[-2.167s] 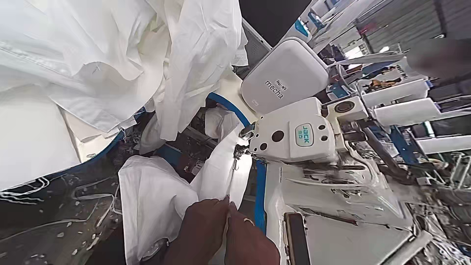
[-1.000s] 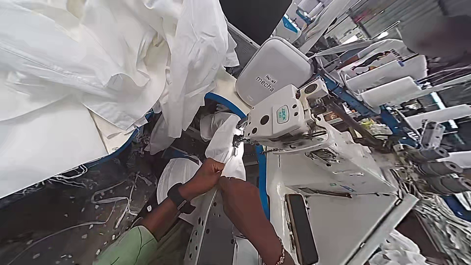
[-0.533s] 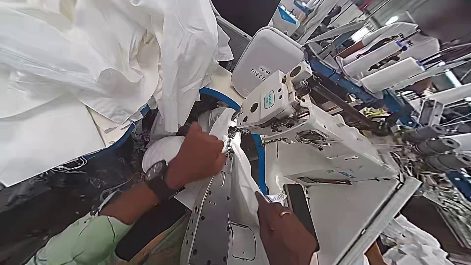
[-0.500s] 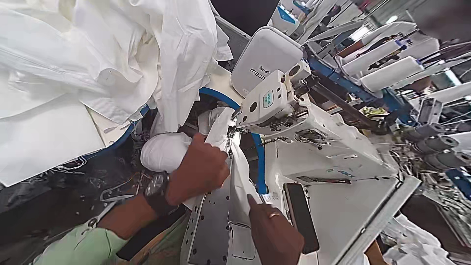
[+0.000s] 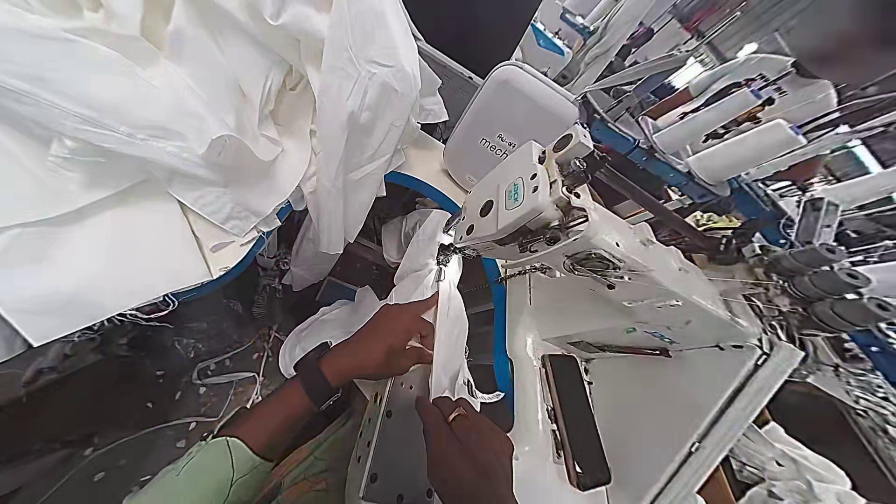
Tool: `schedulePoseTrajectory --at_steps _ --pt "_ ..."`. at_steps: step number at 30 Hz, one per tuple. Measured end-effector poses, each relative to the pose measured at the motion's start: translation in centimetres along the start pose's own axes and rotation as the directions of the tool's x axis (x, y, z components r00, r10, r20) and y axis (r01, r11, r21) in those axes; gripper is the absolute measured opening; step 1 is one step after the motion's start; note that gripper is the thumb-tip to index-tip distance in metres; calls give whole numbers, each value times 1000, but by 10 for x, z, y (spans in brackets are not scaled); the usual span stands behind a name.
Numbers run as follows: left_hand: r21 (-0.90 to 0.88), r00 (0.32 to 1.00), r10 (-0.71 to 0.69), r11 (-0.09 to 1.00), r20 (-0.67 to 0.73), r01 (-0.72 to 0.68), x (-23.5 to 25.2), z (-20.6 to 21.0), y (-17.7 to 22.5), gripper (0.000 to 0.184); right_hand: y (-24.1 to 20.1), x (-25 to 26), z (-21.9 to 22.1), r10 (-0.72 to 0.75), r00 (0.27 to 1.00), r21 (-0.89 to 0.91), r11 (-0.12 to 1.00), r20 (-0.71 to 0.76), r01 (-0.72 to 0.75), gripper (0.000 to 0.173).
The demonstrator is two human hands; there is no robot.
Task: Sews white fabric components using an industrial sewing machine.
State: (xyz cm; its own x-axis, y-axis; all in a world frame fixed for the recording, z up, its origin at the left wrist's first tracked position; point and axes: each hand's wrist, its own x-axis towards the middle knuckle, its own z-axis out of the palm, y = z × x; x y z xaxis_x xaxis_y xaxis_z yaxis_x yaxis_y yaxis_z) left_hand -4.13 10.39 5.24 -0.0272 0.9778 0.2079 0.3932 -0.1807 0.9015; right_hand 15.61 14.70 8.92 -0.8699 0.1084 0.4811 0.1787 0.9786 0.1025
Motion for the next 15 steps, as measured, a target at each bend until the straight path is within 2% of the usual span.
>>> schedulePoseTrajectory --at_steps 4,11,15 --pt "-82 999 19 996 -32 -22 1 1 -3 19 4 3 0 13 1000 48 999 26 -14 18" --pt "-57 996 -14 998 -85 9 10 -2 -1 17 21 13 9 12 999 55 998 47 -15 19" --pt "-15 993 -38 999 -109 37 16 -1 0 18 27 20 17 76 995 61 995 58 -79 18"
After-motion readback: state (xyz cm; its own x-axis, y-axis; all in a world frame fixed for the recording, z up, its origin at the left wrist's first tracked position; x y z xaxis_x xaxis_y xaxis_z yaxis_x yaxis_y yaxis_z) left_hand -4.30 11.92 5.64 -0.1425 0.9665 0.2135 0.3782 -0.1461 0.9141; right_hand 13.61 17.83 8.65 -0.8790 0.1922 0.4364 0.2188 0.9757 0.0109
